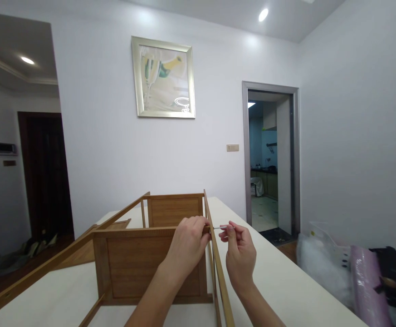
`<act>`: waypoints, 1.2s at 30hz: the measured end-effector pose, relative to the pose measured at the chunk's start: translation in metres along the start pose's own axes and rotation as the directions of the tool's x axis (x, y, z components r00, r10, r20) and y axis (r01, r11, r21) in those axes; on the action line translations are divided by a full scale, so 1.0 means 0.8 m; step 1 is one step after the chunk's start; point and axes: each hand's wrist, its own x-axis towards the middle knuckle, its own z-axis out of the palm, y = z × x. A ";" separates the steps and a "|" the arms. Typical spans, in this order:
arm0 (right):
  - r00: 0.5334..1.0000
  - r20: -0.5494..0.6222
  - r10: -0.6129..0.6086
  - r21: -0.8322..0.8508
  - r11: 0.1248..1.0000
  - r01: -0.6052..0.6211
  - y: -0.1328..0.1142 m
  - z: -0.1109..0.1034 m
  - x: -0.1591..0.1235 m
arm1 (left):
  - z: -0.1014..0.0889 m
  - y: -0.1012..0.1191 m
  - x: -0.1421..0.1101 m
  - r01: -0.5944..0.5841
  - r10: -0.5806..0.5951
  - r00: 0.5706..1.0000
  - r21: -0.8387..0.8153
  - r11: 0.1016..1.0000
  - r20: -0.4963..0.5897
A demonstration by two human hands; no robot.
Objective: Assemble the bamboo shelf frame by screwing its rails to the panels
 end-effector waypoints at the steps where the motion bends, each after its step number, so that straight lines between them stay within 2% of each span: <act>1: 1.000 0.000 -0.029 -0.041 0.999 0.029 0.002 -0.002 0.001 | 0.000 0.001 0.000 0.008 -0.008 1.000 0.010 1.000 -0.006; 8: 0.962 0.037 -0.270 -0.285 0.920 0.270 0.016 -0.015 0.009 | -0.001 0.003 0.000 0.008 -0.008 1.000 0.008 1.000 -0.015; 16: 0.925 0.084 -0.370 -0.305 0.874 0.377 0.012 -0.020 0.010 | 0.002 0.004 0.001 0.006 -0.006 1.000 0.000 1.000 -0.003; 23: 0.973 0.050 -0.226 -0.258 0.938 0.231 0.004 -0.016 0.009 | 0.001 0.007 0.001 0.020 -0.020 1.000 -0.009 1.000 0.012; 29: 0.995 0.059 -0.083 -0.252 0.963 0.095 -0.003 -0.017 0.011 | 0.001 0.005 0.000 -0.015 0.014 1.000 0.008 1.000 0.014; 32: 0.996 0.067 -0.065 -0.223 0.972 0.078 -0.006 -0.016 0.011 | 0.001 0.002 0.000 -0.049 0.049 0.999 0.023 0.999 0.005; 36: 0.991 0.084 -0.102 -0.183 0.976 0.116 -0.008 -0.014 0.008 | 0.003 -0.002 0.000 -0.076 0.076 0.997 0.024 0.997 0.019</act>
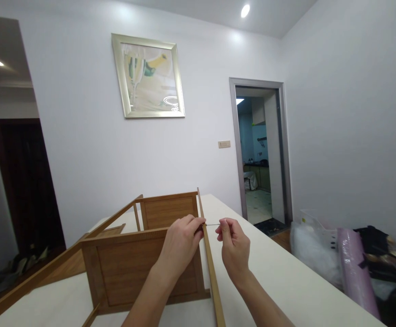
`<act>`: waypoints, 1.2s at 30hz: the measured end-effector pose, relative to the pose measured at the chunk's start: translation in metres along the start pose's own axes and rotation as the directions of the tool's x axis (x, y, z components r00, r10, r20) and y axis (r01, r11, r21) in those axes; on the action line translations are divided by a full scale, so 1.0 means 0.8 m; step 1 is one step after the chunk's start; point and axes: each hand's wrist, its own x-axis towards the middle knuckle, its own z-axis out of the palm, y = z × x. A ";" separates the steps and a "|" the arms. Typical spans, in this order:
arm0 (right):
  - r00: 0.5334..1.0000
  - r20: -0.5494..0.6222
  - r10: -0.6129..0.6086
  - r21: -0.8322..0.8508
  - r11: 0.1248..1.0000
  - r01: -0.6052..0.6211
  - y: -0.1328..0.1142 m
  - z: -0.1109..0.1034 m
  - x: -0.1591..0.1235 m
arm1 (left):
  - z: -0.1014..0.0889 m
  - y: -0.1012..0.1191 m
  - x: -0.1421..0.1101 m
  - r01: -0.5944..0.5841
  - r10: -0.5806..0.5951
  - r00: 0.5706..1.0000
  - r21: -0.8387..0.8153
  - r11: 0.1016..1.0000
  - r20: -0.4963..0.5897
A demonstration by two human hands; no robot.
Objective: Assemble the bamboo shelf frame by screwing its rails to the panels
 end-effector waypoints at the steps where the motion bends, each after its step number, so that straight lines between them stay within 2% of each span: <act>1: 1.000 0.001 -0.009 0.009 1.000 0.009 0.000 0.000 -0.001 | 0.000 -0.001 0.000 -0.003 0.003 1.000 -0.008 1.000 0.001; 12: 0.999 0.026 -0.024 0.071 0.997 0.022 -0.002 0.000 -0.001 | 0.003 -0.007 -0.001 -0.029 0.029 1.000 -0.029 0.999 -0.002; 19: 0.993 0.080 0.083 0.184 0.978 -0.097 0.002 -0.001 0.012 | 0.003 -0.006 -0.001 -0.036 0.036 0.999 0.003 0.999 -0.005; 23: 0.997 0.066 -0.041 0.184 0.982 0.029 0.006 0.003 0.008 | 0.001 -0.003 0.000 -0.030 0.030 0.999 -0.006 1.000 0.010; 25: 0.997 0.049 -0.064 0.166 0.985 0.055 0.004 0.005 0.003 | 0.000 -0.002 0.000 -0.026 0.026 1.000 -0.013 1.000 0.017; 31: 0.994 -0.087 0.064 0.106 0.993 -0.055 -0.005 0.005 0.000 | -0.001 -0.001 0.000 -0.016 0.016 1.000 -0.012 1.000 0.013; 36: 0.991 -0.076 0.109 0.108 0.989 -0.101 0.000 0.008 0.000 | 0.001 0.000 -0.001 -0.017 0.017 1.000 -0.006 1.000 -0.002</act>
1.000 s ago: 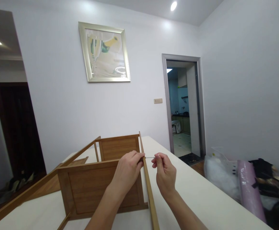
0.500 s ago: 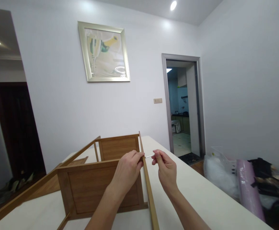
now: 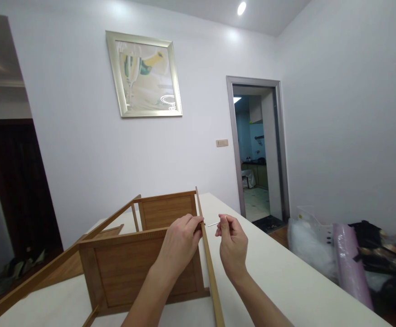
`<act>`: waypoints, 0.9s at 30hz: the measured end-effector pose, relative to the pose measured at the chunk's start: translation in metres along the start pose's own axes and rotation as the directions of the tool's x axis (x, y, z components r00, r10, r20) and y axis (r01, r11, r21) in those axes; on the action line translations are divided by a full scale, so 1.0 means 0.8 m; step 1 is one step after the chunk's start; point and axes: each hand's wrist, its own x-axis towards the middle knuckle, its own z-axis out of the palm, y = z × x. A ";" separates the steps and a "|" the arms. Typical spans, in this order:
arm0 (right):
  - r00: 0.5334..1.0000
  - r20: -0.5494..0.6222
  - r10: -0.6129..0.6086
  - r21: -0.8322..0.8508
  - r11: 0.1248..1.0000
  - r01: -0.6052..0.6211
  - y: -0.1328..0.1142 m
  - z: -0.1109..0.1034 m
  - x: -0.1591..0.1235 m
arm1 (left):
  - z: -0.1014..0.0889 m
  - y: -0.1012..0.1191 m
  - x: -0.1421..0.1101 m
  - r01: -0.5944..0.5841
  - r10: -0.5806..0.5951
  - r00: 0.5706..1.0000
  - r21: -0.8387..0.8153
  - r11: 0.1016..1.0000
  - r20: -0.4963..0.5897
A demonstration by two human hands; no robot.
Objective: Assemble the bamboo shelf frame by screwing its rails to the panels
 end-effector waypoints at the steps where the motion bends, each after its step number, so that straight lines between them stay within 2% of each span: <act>1: 1.000 0.010 0.010 0.017 1.000 -0.010 0.001 0.001 -0.001 | 0.000 0.000 0.000 0.000 0.000 1.000 -0.001 1.000 0.001; 6: 1.000 0.012 0.026 0.059 0.998 -0.027 0.003 0.004 -0.004 | -0.001 0.002 0.000 0.003 -0.003 1.000 -0.003 1.000 0.001; 18: 0.999 0.009 -0.033 0.048 0.998 0.033 0.002 0.004 -0.009 | -0.002 0.001 -0.001 0.005 -0.006 1.000 0.001 1.000 0.019; 27: 1.000 0.014 0.003 0.086 0.996 -0.005 0.001 0.005 -0.010 | -0.003 0.001 0.000 -0.007 0.007 1.000 0.016 1.000 0.014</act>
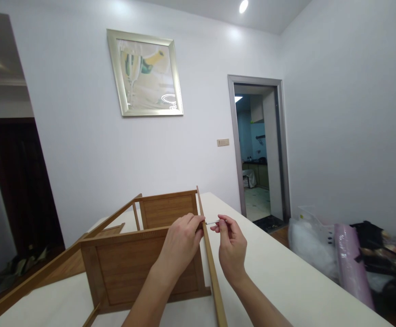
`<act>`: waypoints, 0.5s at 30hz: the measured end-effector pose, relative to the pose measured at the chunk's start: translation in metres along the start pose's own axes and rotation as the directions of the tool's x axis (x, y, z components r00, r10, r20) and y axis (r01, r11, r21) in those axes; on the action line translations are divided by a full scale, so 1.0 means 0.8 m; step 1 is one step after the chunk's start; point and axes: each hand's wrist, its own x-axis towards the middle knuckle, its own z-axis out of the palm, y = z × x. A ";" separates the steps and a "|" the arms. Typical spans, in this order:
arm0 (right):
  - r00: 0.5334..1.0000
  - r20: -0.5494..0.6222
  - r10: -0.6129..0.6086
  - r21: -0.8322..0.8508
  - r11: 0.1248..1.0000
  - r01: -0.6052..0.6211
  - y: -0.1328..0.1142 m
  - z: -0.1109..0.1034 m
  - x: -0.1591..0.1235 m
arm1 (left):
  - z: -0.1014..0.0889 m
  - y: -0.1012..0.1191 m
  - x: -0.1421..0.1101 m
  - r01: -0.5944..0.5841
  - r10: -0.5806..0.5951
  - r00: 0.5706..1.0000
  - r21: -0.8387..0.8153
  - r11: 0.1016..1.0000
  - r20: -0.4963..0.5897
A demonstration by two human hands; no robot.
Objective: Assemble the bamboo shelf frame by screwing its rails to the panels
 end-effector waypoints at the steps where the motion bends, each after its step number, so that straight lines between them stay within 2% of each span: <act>1: 1.000 -0.002 0.005 0.005 1.000 -0.005 -0.001 0.000 0.000 | 0.000 0.000 0.000 0.000 0.000 1.000 -0.001 1.000 0.000; 15: 1.000 0.015 0.018 0.045 0.999 -0.019 0.002 0.001 0.000 | 0.001 -0.001 0.000 0.001 -0.001 1.000 -0.003 1.000 0.008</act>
